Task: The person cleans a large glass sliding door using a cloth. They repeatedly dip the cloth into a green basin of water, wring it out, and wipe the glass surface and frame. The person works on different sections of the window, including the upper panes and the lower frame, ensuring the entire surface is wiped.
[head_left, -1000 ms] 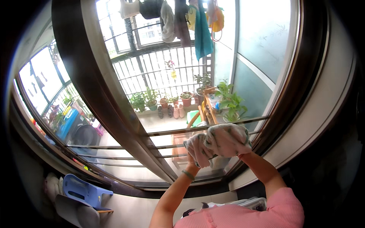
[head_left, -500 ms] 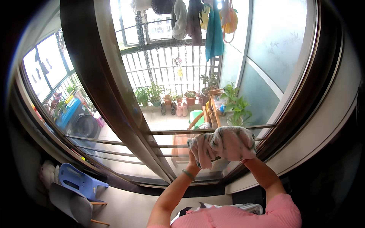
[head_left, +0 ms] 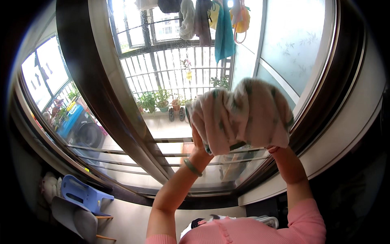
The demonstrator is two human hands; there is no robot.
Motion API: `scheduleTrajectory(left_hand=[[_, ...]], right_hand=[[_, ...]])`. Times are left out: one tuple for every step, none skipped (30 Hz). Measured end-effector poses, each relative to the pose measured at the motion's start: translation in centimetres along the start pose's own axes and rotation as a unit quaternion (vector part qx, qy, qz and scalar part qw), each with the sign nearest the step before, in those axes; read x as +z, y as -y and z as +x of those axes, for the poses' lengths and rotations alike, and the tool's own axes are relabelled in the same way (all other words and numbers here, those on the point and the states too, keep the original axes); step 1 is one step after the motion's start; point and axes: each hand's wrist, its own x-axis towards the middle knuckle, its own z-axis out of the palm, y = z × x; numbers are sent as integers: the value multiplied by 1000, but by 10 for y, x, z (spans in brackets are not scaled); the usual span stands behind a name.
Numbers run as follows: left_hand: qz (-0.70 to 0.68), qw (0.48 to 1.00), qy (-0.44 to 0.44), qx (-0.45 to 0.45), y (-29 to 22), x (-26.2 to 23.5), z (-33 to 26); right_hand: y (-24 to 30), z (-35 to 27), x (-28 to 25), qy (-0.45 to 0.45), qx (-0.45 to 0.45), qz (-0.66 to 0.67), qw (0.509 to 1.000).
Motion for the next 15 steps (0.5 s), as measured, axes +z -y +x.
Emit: scheduleTrajectory(left_hand=[[-58, 998, -5, -6, 4, 1, 14], [-119, 993, -22, 0, 12, 5, 29], [-178, 983, -41, 6, 19, 5, 45], [-221, 974, -48, 8, 33, 7, 52], [-278, 958, -64, 12, 39, 5, 68], [-258, 961, -86, 44, 44, 8, 86], [-193, 968, -125, 99, 47, 5, 112], [-133, 969, -157, 134, 49, -1, 139], [-90, 966, -188, 154, 41, -8, 165], [-38, 964, -208, 161, 32, -22, 191], [25, 959, -226, 170, 24, -44, 217], [15, 955, -257, 148, 18, -57, 239], [4, 950, -252, 185, 29, -58, 263], [241, 910, -292, 169, 36, -57, 285], [162, 934, -284, 141, 29, -58, 311]], right_hand=[[5, 12, -10, -18, -20, -21, 999], [9, 25, -15, -36, -40, -39, 998], [17, 42, -26, -58, -65, -58, 994], [20, 59, -21, -74, -86, -59, 992], [29, 78, -27, -91, -106, -75, 987], [33, 98, -34, -109, -124, -94, 982], [43, 118, -47, -125, -143, -115, 975], [50, 140, -55, -143, -163, -131, 968], [54, 158, -65, -157, -175, -155, 959], [58, 179, -72, -168, -185, -170, 953], [68, 200, -74, -180, -195, -174, 948], [74, 217, -78, -190, -202, -187, 943], [83, 238, -79, -196, -208, -193, 939], [88, 256, -76, -200, -209, -199, 936], [91, 271, -96, -200, -209, -252, 924]])
